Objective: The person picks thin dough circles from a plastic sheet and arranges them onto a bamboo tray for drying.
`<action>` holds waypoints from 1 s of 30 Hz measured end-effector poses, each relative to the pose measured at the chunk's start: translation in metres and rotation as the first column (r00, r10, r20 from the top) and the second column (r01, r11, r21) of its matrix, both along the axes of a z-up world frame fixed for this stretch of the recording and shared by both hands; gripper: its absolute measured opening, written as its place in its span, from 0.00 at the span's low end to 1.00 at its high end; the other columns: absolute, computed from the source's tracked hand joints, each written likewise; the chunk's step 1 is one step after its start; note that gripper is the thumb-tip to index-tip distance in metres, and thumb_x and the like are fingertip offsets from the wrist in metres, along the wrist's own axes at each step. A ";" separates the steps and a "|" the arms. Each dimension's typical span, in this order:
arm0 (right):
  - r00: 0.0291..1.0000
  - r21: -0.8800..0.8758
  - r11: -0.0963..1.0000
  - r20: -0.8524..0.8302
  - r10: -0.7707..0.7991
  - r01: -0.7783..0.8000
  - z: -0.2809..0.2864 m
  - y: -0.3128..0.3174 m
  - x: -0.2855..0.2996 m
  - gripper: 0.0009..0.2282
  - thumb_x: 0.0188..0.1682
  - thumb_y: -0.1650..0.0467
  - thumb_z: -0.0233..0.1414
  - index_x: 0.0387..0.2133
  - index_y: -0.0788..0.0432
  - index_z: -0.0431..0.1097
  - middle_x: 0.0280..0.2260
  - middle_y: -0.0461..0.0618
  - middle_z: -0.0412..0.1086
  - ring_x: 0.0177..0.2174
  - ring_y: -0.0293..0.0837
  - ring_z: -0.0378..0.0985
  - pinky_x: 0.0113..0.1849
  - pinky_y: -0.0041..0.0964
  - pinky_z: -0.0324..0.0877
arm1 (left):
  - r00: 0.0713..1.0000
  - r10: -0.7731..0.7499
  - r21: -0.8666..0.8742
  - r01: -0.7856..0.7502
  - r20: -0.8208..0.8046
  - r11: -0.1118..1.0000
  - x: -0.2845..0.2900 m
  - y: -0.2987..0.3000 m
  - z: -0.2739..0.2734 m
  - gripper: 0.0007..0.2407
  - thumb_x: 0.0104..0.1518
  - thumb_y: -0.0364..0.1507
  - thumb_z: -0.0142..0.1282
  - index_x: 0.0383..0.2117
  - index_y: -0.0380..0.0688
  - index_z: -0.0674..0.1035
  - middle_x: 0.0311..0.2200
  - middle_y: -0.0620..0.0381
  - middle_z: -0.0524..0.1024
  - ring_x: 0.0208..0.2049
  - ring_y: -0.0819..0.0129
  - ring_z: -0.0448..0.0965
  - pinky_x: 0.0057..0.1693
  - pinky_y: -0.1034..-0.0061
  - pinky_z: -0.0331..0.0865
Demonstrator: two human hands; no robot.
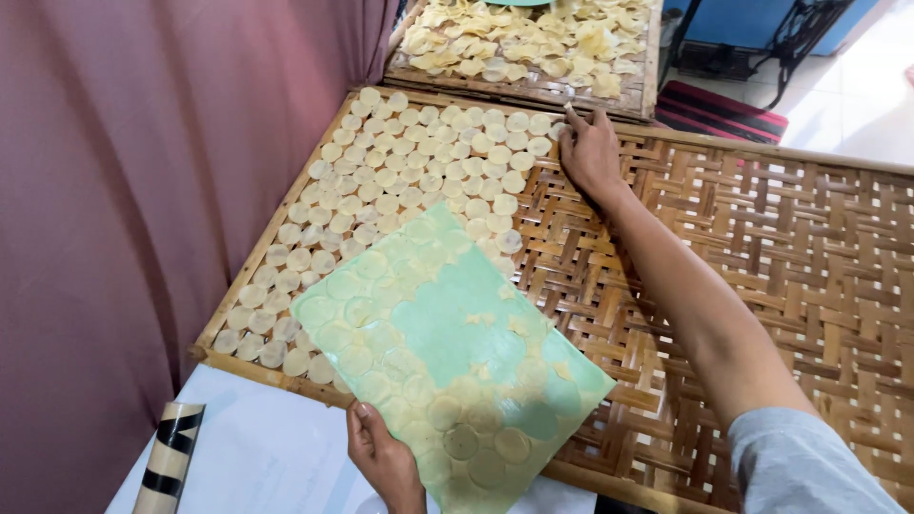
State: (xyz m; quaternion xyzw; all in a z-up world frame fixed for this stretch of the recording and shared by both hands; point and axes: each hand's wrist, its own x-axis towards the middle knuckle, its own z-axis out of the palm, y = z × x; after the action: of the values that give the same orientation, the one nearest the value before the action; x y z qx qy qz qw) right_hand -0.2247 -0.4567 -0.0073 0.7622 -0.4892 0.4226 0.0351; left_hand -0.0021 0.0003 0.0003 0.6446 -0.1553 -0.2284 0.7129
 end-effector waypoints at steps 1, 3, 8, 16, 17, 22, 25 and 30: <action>0.999 -0.057 0.998 0.029 0.027 -0.026 -0.001 -0.001 -0.002 0.16 0.52 0.70 0.58 0.51 0.68 0.74 0.38 0.69 0.69 0.38 0.62 0.72 0.41 0.53 0.69 | 1.000 0.009 -0.005 -0.009 -0.019 1.000 0.000 0.001 -0.003 0.13 0.71 0.32 0.40 0.42 0.33 0.75 0.34 0.55 0.77 0.35 0.74 0.72 0.44 0.78 0.67; 0.992 0.000 1.000 0.124 0.018 -0.018 0.004 0.009 -0.009 0.15 0.51 0.70 0.58 0.49 0.68 0.72 0.37 0.67 0.69 0.36 0.60 0.73 0.40 0.52 0.70 | 1.000 -0.012 -0.061 0.011 -0.014 0.998 0.003 0.003 -0.013 0.13 0.72 0.32 0.40 0.43 0.32 0.75 0.35 0.55 0.76 0.36 0.74 0.72 0.45 0.78 0.67; 0.931 0.099 0.989 0.360 0.068 -0.111 0.012 0.057 -0.033 0.08 0.49 0.73 0.58 0.37 0.66 0.70 0.34 0.59 0.71 0.32 0.49 0.77 0.35 0.43 0.74 | 0.998 -0.060 -0.199 0.055 -0.022 0.978 0.005 0.006 -0.021 0.13 0.73 0.32 0.41 0.42 0.32 0.73 0.36 0.54 0.76 0.38 0.72 0.73 0.47 0.76 0.69; 0.954 0.479 0.848 0.287 0.092 -0.226 0.042 0.204 -0.096 0.08 0.53 0.70 0.55 0.41 0.61 0.76 0.34 0.53 0.79 0.27 0.40 0.80 0.30 0.38 0.78 | 0.999 -0.012 -0.151 0.007 -0.034 0.988 -0.015 0.005 0.002 0.12 0.73 0.31 0.41 0.45 0.32 0.74 0.39 0.52 0.77 0.38 0.70 0.76 0.45 0.73 0.72; 0.954 0.478 0.850 0.288 0.087 -0.222 0.046 0.217 -0.103 0.08 0.53 0.70 0.55 0.41 0.61 0.76 0.34 0.53 0.79 0.27 0.40 0.80 0.30 0.38 0.78 | 0.999 -0.018 -0.152 0.013 -0.033 0.988 -0.018 0.004 0.002 0.12 0.73 0.31 0.41 0.45 0.32 0.74 0.39 0.52 0.77 0.38 0.70 0.76 0.45 0.73 0.72; 0.951 0.549 0.796 0.290 0.107 -0.257 0.076 0.273 -0.135 0.10 0.52 0.68 0.54 0.39 0.63 0.77 0.28 0.53 0.79 0.26 0.39 0.81 0.31 0.39 0.75 | 0.982 -0.106 -0.222 0.070 -0.153 0.972 -0.048 -0.004 0.021 0.12 0.71 0.31 0.41 0.46 0.34 0.73 0.41 0.52 0.77 0.39 0.69 0.78 0.47 0.72 0.74; 0.969 0.606 0.763 0.222 0.110 -0.225 0.089 0.304 -0.145 0.12 0.53 0.65 0.53 0.33 0.65 0.76 0.22 0.54 0.75 0.21 0.43 0.74 0.25 0.43 0.69 | 0.983 -0.140 -0.238 0.107 -0.123 0.965 -0.069 -0.006 0.030 0.12 0.73 0.31 0.42 0.47 0.31 0.73 0.43 0.51 0.76 0.41 0.69 0.77 0.48 0.72 0.73; 0.951 0.599 0.740 0.220 0.216 -0.306 0.067 0.351 -0.160 0.14 0.55 0.65 0.51 0.26 0.64 0.72 0.19 0.52 0.70 0.19 0.42 0.69 0.24 0.43 0.65 | 0.970 -0.164 -0.204 0.126 -0.181 0.971 -0.102 0.002 0.038 0.13 0.73 0.33 0.41 0.48 0.32 0.74 0.43 0.51 0.77 0.41 0.68 0.77 0.49 0.72 0.72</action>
State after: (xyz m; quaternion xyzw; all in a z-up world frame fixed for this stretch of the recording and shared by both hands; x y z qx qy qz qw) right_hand -0.3845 -0.1060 0.0598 0.7607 -0.4908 0.2872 -0.3131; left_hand -0.1037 0.0020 0.0385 0.5346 -0.1523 -0.3266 0.7644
